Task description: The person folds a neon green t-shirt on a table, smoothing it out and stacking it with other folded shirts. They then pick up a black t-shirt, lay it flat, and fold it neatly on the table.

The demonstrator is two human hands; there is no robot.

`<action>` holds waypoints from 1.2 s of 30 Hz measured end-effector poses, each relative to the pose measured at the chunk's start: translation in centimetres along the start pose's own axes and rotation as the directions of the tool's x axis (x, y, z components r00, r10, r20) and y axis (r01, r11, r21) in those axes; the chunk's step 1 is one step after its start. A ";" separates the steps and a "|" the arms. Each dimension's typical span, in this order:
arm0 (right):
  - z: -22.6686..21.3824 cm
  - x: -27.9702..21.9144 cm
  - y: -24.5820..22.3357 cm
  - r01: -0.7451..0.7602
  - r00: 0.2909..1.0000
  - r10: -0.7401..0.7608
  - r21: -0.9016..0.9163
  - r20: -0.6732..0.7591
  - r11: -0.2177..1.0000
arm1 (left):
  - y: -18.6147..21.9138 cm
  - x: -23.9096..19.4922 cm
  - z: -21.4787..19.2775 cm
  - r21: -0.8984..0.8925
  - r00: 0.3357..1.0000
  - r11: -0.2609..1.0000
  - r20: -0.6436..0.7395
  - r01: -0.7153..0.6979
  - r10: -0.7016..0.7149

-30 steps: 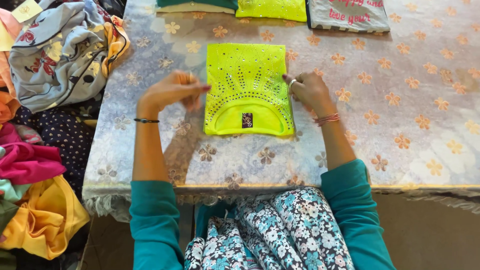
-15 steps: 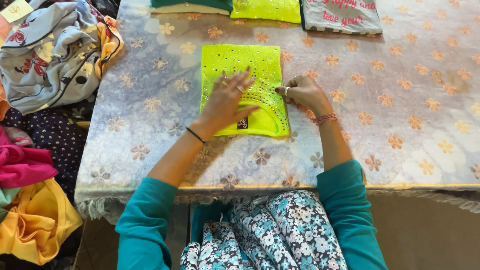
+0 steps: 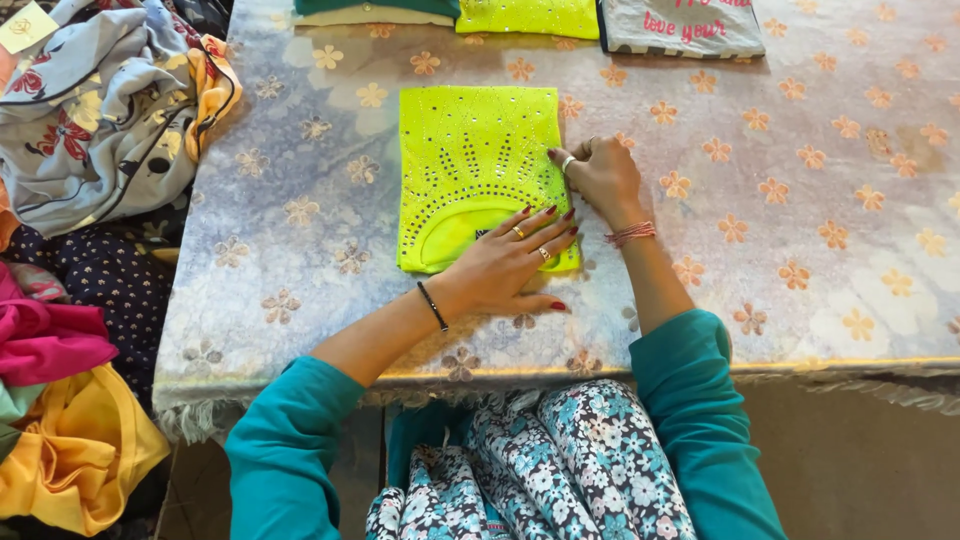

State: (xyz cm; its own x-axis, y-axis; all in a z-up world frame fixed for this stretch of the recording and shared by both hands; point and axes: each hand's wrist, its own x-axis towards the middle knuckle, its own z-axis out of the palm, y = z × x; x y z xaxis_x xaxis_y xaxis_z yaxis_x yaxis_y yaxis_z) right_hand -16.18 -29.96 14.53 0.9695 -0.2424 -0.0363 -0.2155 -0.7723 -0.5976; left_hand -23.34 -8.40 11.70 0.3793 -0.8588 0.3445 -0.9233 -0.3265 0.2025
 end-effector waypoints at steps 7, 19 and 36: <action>2.4 2.2 2.9 0.140 0.984 -0.131 0.075 -0.119 0.987 | 0.3 0.2 0.1 -0.018 1.000 1.000 -0.009 -0.015 0.015; 2.9 4.2 0.1 0.151 0.966 -0.165 -0.086 -0.197 0.985 | 0.7 0.3 0.5 -0.031 0.998 0.999 -0.044 -0.042 0.041; 5.3 8.9 1.5 0.195 0.864 -0.290 -0.257 -0.412 0.946 | 1.2 0.3 0.9 -0.012 0.998 0.999 -0.046 -0.040 0.039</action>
State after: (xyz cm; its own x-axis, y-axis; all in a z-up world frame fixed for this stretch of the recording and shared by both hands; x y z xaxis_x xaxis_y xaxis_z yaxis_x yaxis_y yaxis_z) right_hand -7.25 -30.18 9.00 0.8518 -0.2272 0.4720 -0.0445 -0.9292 -0.3668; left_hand -24.36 -9.38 11.17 0.3452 -0.8517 0.3942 -0.9368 -0.2875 0.1992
